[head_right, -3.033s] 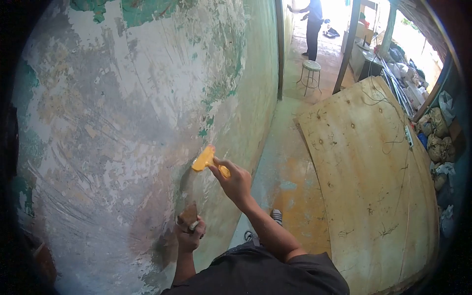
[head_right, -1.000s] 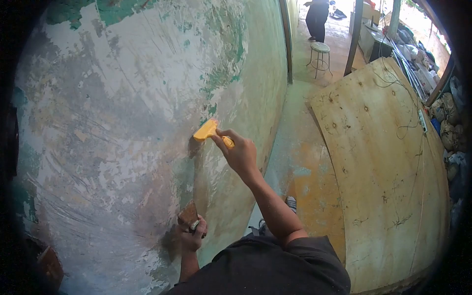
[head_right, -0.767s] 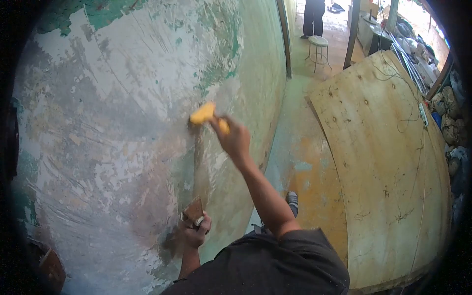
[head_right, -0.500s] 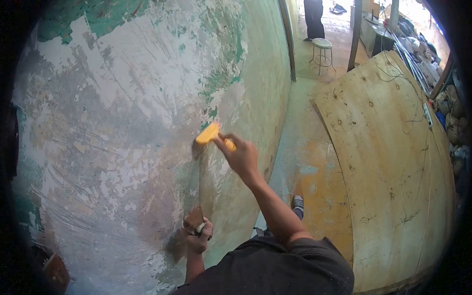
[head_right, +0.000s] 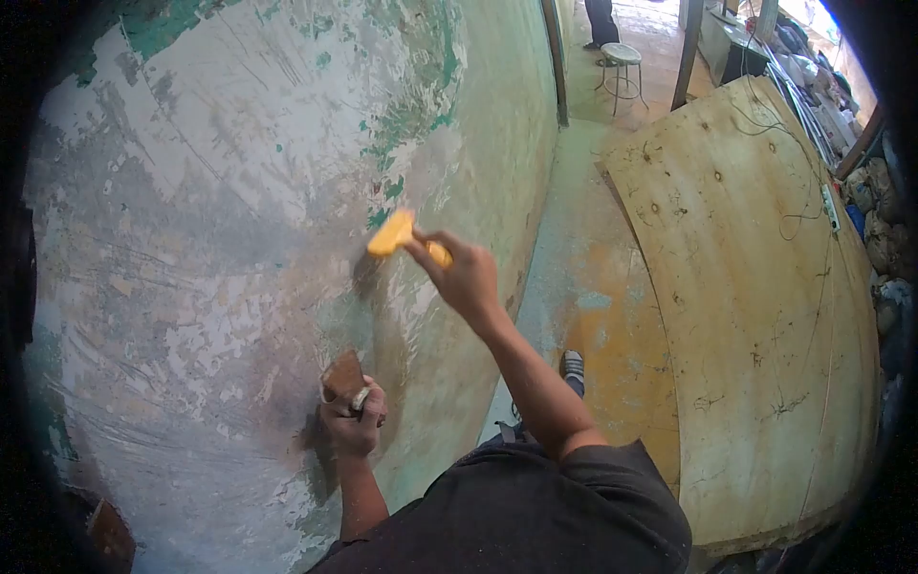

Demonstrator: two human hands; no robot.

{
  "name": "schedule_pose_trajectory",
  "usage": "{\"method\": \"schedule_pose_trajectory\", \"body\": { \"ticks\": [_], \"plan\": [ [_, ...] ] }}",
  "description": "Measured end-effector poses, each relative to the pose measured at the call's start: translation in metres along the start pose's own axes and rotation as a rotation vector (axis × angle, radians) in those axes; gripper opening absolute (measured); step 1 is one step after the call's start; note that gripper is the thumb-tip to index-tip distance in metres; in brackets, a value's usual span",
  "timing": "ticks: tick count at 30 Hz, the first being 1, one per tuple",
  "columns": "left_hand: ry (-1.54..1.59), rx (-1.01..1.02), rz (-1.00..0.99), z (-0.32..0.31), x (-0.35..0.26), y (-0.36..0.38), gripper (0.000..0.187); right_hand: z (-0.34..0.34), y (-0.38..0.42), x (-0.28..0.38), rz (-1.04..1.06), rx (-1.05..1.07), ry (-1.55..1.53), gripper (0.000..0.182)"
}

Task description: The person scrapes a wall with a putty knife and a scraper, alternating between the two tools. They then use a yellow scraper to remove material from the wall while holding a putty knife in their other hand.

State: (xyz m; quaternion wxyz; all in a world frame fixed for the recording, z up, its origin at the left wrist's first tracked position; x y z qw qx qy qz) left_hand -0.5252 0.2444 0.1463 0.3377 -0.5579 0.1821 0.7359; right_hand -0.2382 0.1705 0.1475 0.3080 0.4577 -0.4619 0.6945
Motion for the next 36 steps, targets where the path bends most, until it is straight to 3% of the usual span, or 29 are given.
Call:
{"method": "schedule_pose_trajectory", "body": {
  "ticks": [5, 10, 11, 13, 14, 17, 20, 21, 23, 29, 31, 33, 36],
  "plan": [
    [0.126, -0.063, -0.064, 0.011, -0.023, -0.015, 0.028, 0.002, -0.049, 0.012, -0.126, -0.055, 0.074, 0.038],
    [0.093, -0.049, -0.196, 0.012, -0.032, -0.021, 0.027, 0.002, -0.012, -0.008, 0.073, -0.066, -0.097, 0.038],
    [0.111, -0.044, -0.158, 0.012, -0.031, -0.021, 0.027, 0.003, -0.011, 0.013, 0.061, -0.008, -0.013, 0.034],
    [0.117, -0.034, -0.103, 0.013, -0.030, -0.020, 0.028, 0.012, -0.024, 0.024, -0.212, 0.112, 0.070, 0.034],
    [0.106, -0.032, -0.109, 0.012, -0.031, -0.024, 0.028, 0.011, -0.023, 0.021, -0.216, 0.112, 0.071, 0.034],
    [0.115, -0.041, -0.107, 0.007, -0.027, -0.020, 0.029, 0.004, -0.003, 0.002, -0.109, 0.046, 0.032, 0.035],
    [0.114, -0.034, -0.130, 0.013, -0.024, -0.024, 0.029, -0.010, 0.010, -0.010, 0.125, -0.107, -0.137, 0.037],
    [0.095, -0.014, -0.122, 0.012, -0.022, -0.021, 0.029, -0.008, -0.004, 0.003, 0.123, -0.106, -0.135, 0.037],
    [0.096, -0.017, -0.083, 0.012, -0.022, -0.018, 0.029, 0.001, -0.036, 0.024, -0.102, -0.020, 0.053, 0.033],
    [0.019, -0.039, -0.146, 0.011, -0.018, -0.028, 0.028, 0.002, -0.016, 0.004, 0.156, -0.078, -0.112, 0.037],
    [0.001, -0.023, -0.120, 0.013, -0.018, -0.013, 0.028, 0.004, -0.022, 0.015, -0.084, 0.025, 0.052, 0.036],
    [0.055, -0.017, -0.054, 0.005, -0.028, -0.023, 0.027, 0.010, -0.024, 0.015, -0.093, 0.029, -0.040, 0.036],
    [0.016, -0.024, -0.139, 0.008, -0.028, -0.021, 0.028, 0.003, -0.003, 0.020, 0.024, -0.004, -0.002, 0.037]
  ]
}}
Point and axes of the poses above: each hand's wrist, its own y-axis away from the middle knuckle, its own z-axis out of the back of the hand, x = y × z, the point moved 5 cm from there along -y, towards the middle knuckle, and after that the axes turned 2 degrees about y, right-handed, at the moved point
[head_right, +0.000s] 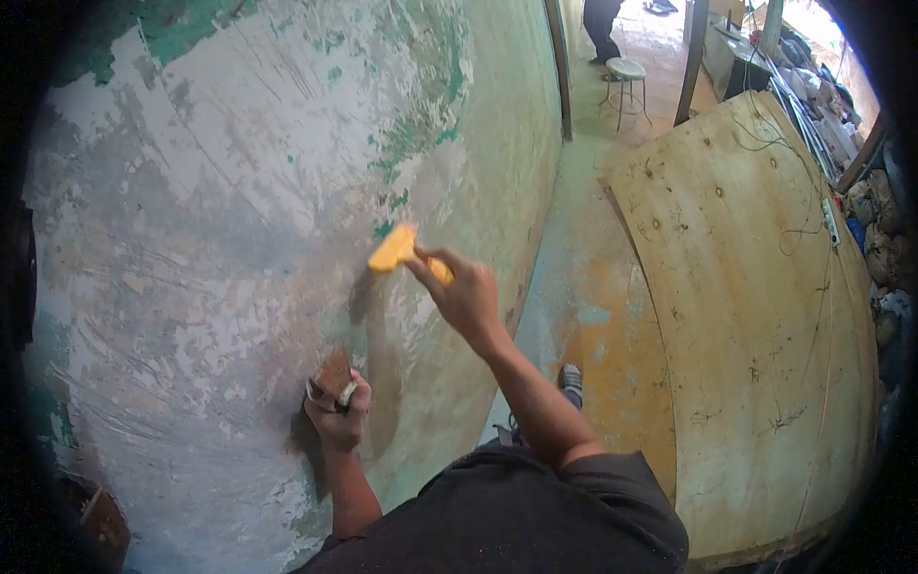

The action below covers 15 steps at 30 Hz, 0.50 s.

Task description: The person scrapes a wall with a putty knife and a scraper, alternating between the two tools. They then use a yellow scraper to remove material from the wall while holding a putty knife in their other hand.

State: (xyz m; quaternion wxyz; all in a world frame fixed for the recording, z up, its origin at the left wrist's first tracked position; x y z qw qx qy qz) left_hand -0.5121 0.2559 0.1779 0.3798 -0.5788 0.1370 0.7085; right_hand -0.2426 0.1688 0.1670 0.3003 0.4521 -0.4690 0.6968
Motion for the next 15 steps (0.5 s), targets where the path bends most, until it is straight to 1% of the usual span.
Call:
{"method": "schedule_pose_trajectory", "body": {
  "ticks": [1, 2, 3, 5, 6, 7, 9, 10, 11, 13, 15],
  "plan": [
    [-0.018, -0.023, -0.042, 0.000, 0.000, -0.002, 0.028, -0.007, 0.001, 0.001, -0.008, -0.035, -0.003, 0.037],
    [0.081, -0.020, 0.041, 0.001, 0.000, -0.002, 0.029, -0.008, 0.001, -0.002, -0.013, -0.063, 0.001, 0.037],
    [0.107, -0.037, 0.030, -0.001, -0.002, 0.002, 0.029, -0.003, 0.001, -0.003, 0.014, -0.052, 0.017, 0.037],
    [0.060, 0.012, -0.014, -0.010, -0.006, -0.008, 0.029, -0.001, -0.020, -0.010, -0.116, 0.039, 0.037, 0.037],
    [0.077, 0.005, 0.004, -0.012, -0.012, -0.010, 0.027, -0.001, -0.015, -0.011, -0.144, 0.048, 0.027, 0.037],
    [0.090, -0.015, 0.002, -0.015, -0.013, -0.007, 0.027, -0.002, -0.001, -0.015, -0.129, 0.064, 0.035, 0.037],
    [0.081, 0.008, -0.061, -0.014, -0.020, -0.011, 0.026, -0.006, 0.015, -0.010, -0.056, 0.026, -0.013, 0.037],
    [0.085, 0.011, -0.078, -0.014, -0.021, -0.019, 0.026, -0.012, 0.009, -0.008, -0.023, 0.008, 0.071, 0.037],
    [0.074, 0.013, -0.070, -0.013, -0.020, -0.017, 0.026, -0.010, -0.004, -0.002, -0.030, 0.007, 0.076, 0.037],
    [0.067, 0.028, -0.046, -0.013, -0.018, -0.007, 0.025, -0.002, -0.035, -0.003, -0.179, -0.046, 0.048, 0.037],
    [0.058, 0.045, -0.031, -0.008, -0.017, -0.007, 0.025, 0.004, -0.030, -0.004, -0.142, -0.059, 0.054, 0.037]
  ]
}}
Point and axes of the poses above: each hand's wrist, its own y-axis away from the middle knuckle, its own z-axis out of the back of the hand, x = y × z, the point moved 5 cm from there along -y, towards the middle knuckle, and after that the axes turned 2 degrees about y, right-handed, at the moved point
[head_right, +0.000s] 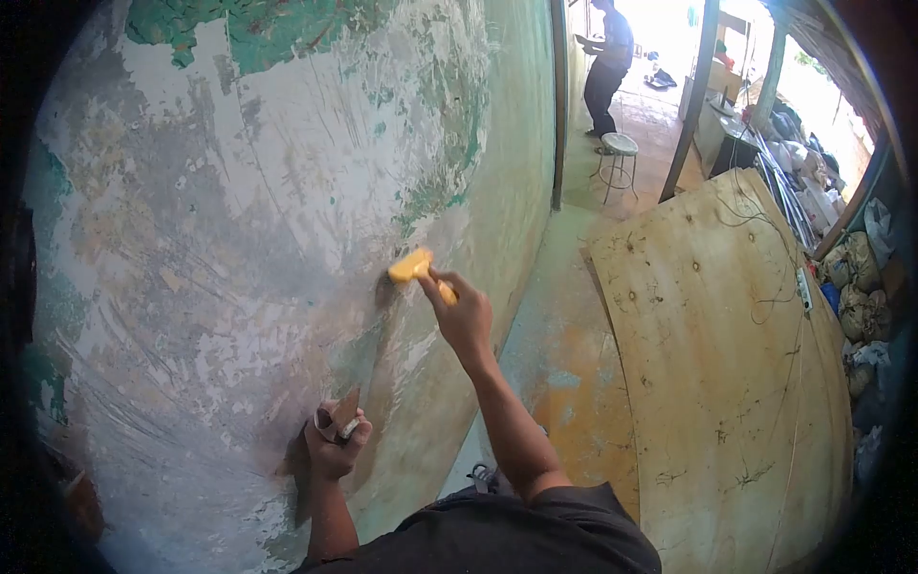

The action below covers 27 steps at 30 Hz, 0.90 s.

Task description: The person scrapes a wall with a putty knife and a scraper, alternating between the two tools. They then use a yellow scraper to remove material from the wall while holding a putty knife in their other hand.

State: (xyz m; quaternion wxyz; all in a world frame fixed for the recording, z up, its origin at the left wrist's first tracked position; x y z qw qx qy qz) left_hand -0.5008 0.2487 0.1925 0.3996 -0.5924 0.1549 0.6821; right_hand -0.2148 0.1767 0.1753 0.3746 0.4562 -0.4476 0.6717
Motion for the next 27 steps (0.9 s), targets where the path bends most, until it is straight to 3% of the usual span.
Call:
{"method": "schedule_pose_trajectory", "body": {
  "ticks": [2, 4, 6, 8, 10, 12, 14, 15, 18, 21, 27],
  "plan": [
    [-0.009, 0.017, -0.025, 0.002, -0.007, -0.001, 0.025, 0.002, 0.027, 0.001, 0.049, 0.104, 0.039, 0.038],
    [-0.007, 0.032, -0.039, -0.002, -0.007, -0.003, 0.025, -0.002, 0.026, 0.011, 0.173, 0.071, -0.024, 0.036],
    [-0.038, 0.042, -0.038, -0.003, -0.004, -0.004, 0.027, 0.008, 0.009, 0.021, -0.096, 0.174, 0.032, 0.033],
    [-0.032, 0.035, 0.004, -0.004, -0.003, -0.007, 0.027, 0.003, 0.018, 0.000, -0.115, 0.188, 0.054, 0.033],
    [-0.039, 0.036, 0.033, 0.000, -0.003, -0.002, 0.027, -0.002, 0.040, -0.023, 0.171, -0.010, -0.114, 0.036],
    [-0.040, 0.062, -0.040, -0.003, -0.006, -0.007, 0.027, -0.001, 0.037, -0.006, 0.139, 0.011, -0.072, 0.037],
    [-0.005, 0.062, 0.019, -0.001, 0.003, 0.003, 0.027, -0.004, 0.020, 0.014, 0.038, 0.055, 0.107, 0.035],
    [0.009, 0.055, 0.007, 0.001, 0.002, 0.001, 0.027, 0.002, 0.014, 0.016, -0.020, 0.100, 0.008, 0.034],
    [0.007, 0.045, 0.047, 0.001, 0.000, 0.004, 0.027, -0.002, 0.028, -0.008, 0.144, -0.035, -0.117, 0.035],
    [-0.039, 0.050, -0.025, -0.004, -0.008, -0.003, 0.026, -0.012, 0.025, 0.005, 0.092, 0.013, 0.113, 0.034],
    [0.087, 0.046, 0.060, 0.004, -0.002, 0.003, 0.027, -0.007, 0.033, -0.010, 0.126, 0.009, -0.057, 0.033]
  ]
}}
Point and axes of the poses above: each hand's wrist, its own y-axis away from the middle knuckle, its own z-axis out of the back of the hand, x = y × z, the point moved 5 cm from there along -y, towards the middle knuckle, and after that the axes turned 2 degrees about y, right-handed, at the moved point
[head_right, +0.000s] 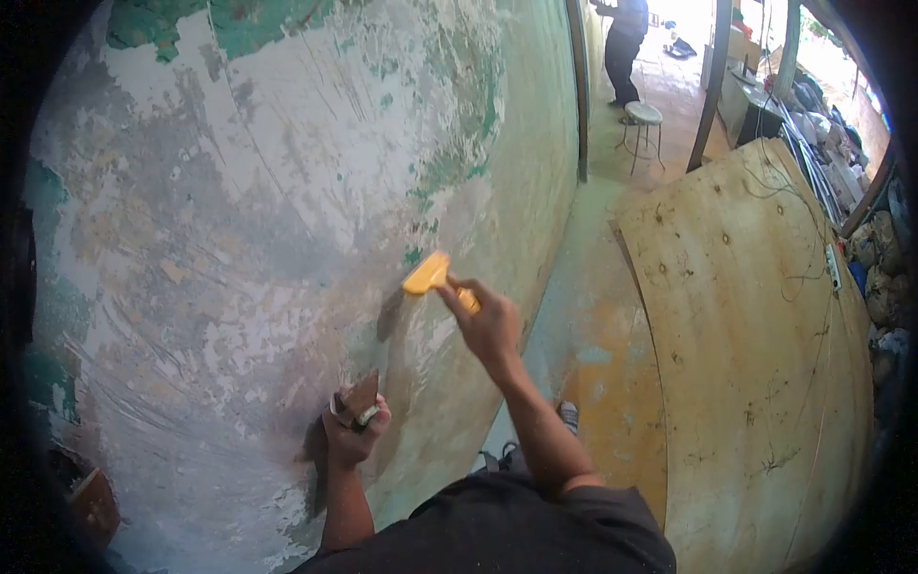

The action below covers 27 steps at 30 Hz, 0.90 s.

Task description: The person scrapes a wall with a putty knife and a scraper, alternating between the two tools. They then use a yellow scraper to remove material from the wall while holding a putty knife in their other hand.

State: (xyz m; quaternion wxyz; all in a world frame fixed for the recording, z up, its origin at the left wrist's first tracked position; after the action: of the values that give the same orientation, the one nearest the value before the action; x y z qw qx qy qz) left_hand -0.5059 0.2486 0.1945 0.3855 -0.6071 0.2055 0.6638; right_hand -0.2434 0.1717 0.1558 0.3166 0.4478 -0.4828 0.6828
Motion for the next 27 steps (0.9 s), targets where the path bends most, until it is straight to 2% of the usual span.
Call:
{"method": "schedule_pose_trajectory", "body": {
  "ticks": [1, 2, 3, 5, 7, 9, 10, 11, 13, 15, 17, 18, 19, 21, 23, 25, 27],
  "plan": [
    [0.023, 0.015, -0.005, -0.003, -0.001, -0.004, 0.028, -0.003, -0.002, 0.000, 0.052, -0.003, 0.004, 0.033],
    [-0.105, 0.032, -0.053, -0.002, -0.002, -0.005, 0.027, -0.002, -0.017, 0.024, -0.059, 0.015, 0.169, 0.034],
    [-0.107, 0.038, -0.034, -0.001, 0.001, 0.001, 0.027, -0.001, -0.020, 0.019, -0.078, 0.021, 0.173, 0.034],
    [0.009, -0.012, 0.050, -0.001, 0.009, -0.004, 0.027, 0.007, -0.033, 0.012, -0.084, -0.027, -0.031, 0.037],
    [0.003, 0.016, 0.087, 0.000, 0.003, -0.001, 0.027, 0.008, -0.011, 0.012, -0.109, -0.010, -0.004, 0.037],
    [-0.050, 0.011, -0.002, -0.004, 0.000, -0.008, 0.027, 0.000, -0.008, 0.033, 0.083, -0.006, 0.067, 0.036],
    [-0.108, 0.006, -0.058, -0.004, -0.001, -0.008, 0.027, 0.000, -0.017, 0.022, -0.094, 0.064, 0.170, 0.035],
    [-0.106, 0.009, -0.041, -0.004, -0.002, -0.004, 0.027, 0.000, -0.021, 0.014, -0.109, 0.071, 0.177, 0.035],
    [-0.011, -0.001, 0.051, -0.005, 0.001, -0.006, 0.028, 0.007, -0.033, 0.003, -0.042, -0.057, -0.083, 0.035],
    [-0.052, -0.011, 0.002, -0.003, -0.003, -0.012, 0.027, 0.012, -0.027, 0.018, 0.053, -0.114, -0.110, 0.034],
    [-0.199, 0.011, -0.136, -0.008, -0.008, -0.019, 0.025, 0.005, -0.024, 0.033, 0.038, 0.029, 0.095, 0.033],
    [-0.281, 0.031, -0.172, -0.007, -0.009, -0.010, 0.025, 0.007, -0.029, 0.030, -0.060, 0.080, 0.201, 0.034],
    [-0.283, 0.040, -0.156, -0.005, -0.008, -0.004, 0.025, 0.007, -0.025, 0.025, -0.078, 0.082, 0.203, 0.034],
    [0.021, -0.021, 0.064, -0.006, 0.002, -0.005, 0.027, 0.008, -0.028, 0.013, -0.043, 0.005, -0.027, 0.037],
    [-0.025, -0.023, 0.047, -0.005, -0.003, -0.004, 0.028, 0.003, -0.010, -0.001, -0.036, 0.002, -0.022, 0.037],
    [-0.033, -0.038, -0.029, -0.005, 0.000, -0.005, 0.027, -0.007, -0.002, -0.006, 0.133, -0.047, -0.006, 0.034],
    [-0.079, -0.045, 0.006, -0.004, 0.000, -0.002, 0.026, -0.008, -0.029, 0.009, 0.055, -0.077, 0.104, 0.034]
  ]
}}
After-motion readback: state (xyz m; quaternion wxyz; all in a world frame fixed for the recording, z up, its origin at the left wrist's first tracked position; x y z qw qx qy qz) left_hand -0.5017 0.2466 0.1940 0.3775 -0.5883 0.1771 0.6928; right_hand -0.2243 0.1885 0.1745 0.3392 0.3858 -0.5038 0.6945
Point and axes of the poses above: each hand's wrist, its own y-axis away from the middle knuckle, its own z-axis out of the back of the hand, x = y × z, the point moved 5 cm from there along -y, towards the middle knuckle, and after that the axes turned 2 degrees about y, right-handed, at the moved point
